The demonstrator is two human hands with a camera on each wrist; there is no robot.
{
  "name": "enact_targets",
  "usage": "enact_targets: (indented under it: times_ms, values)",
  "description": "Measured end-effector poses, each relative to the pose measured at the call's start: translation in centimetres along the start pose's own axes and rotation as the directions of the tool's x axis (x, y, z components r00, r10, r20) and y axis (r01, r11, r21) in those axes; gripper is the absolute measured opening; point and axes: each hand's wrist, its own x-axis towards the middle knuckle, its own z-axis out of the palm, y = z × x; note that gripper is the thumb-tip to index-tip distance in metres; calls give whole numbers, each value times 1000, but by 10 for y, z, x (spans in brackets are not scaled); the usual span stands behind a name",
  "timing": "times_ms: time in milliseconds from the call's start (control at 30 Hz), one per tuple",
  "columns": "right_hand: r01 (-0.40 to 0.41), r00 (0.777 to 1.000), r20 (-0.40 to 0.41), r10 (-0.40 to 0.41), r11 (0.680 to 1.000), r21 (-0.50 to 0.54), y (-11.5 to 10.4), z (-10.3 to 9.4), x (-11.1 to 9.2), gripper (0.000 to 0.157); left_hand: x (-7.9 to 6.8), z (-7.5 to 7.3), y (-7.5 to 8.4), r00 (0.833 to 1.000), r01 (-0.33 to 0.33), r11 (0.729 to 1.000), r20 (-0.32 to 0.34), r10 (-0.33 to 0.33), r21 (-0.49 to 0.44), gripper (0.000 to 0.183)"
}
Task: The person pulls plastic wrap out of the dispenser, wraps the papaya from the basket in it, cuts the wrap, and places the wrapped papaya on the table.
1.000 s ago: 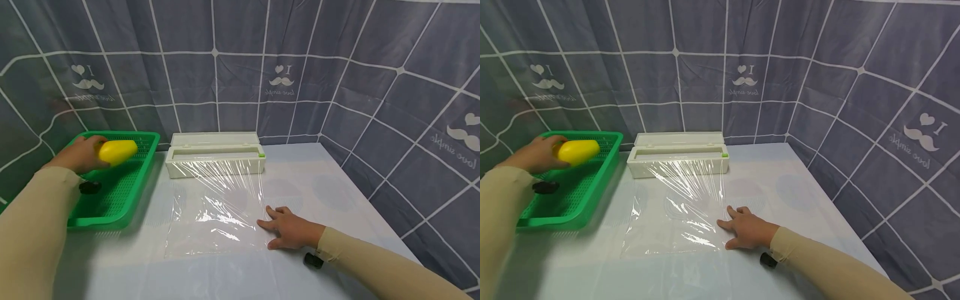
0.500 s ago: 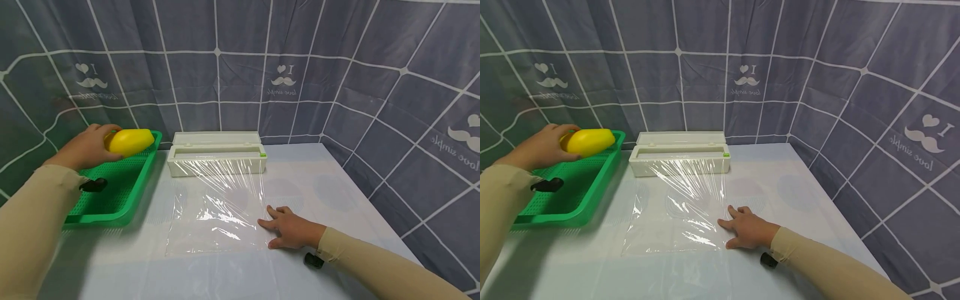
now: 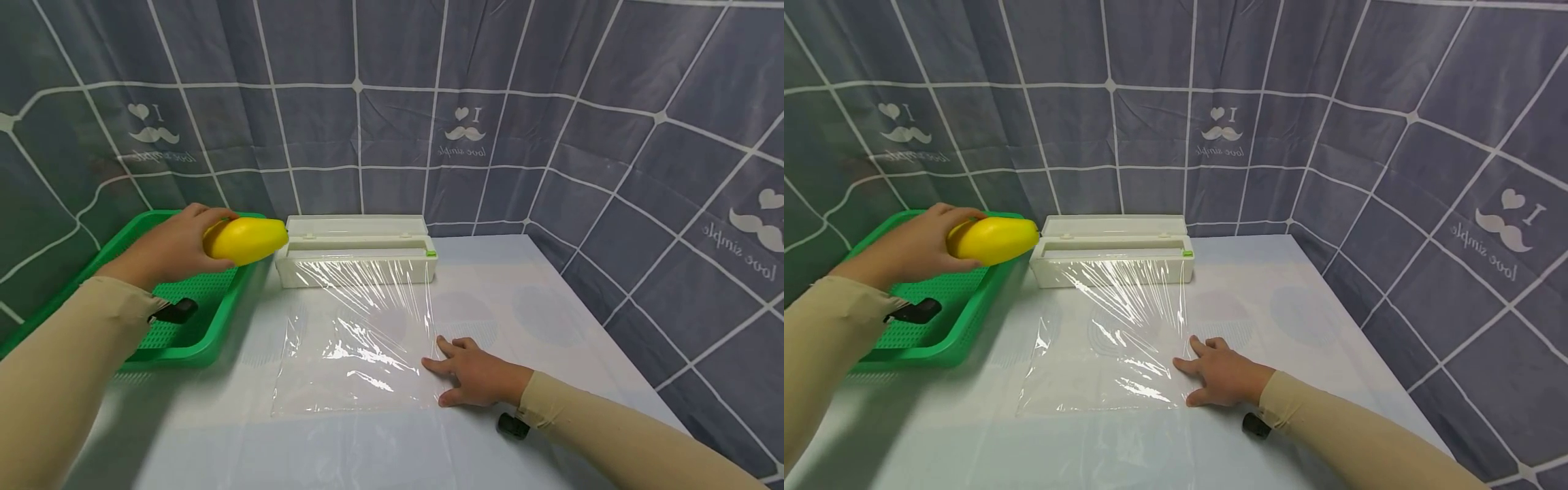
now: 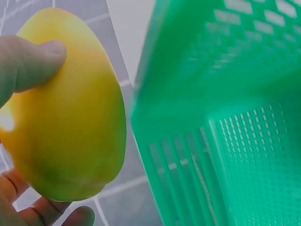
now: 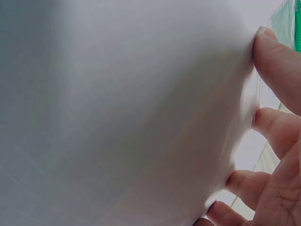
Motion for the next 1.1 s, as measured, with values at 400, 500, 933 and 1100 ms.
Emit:
enact_targets:
  times_ms: [400,500,933,1100]
  values:
    - [11,1000,-7,-11,1000,-6,2,1,-1,73,-3,18,52,987,-158,987,-18,159,32,77]
    - [17,1000,-8,-17,1000,-9,2,1,-1,73,-3,27,60,981,-193,981,-8,194,34,78]
    - [42,999,-14,-43,999,-24,4,1,0,73,-1,67,88,949,-313,950,20,313,9,77]
    - [39,999,-9,-39,999,-21,3,1,0,73,-1,83,100,936,-351,936,17,352,-19,76]
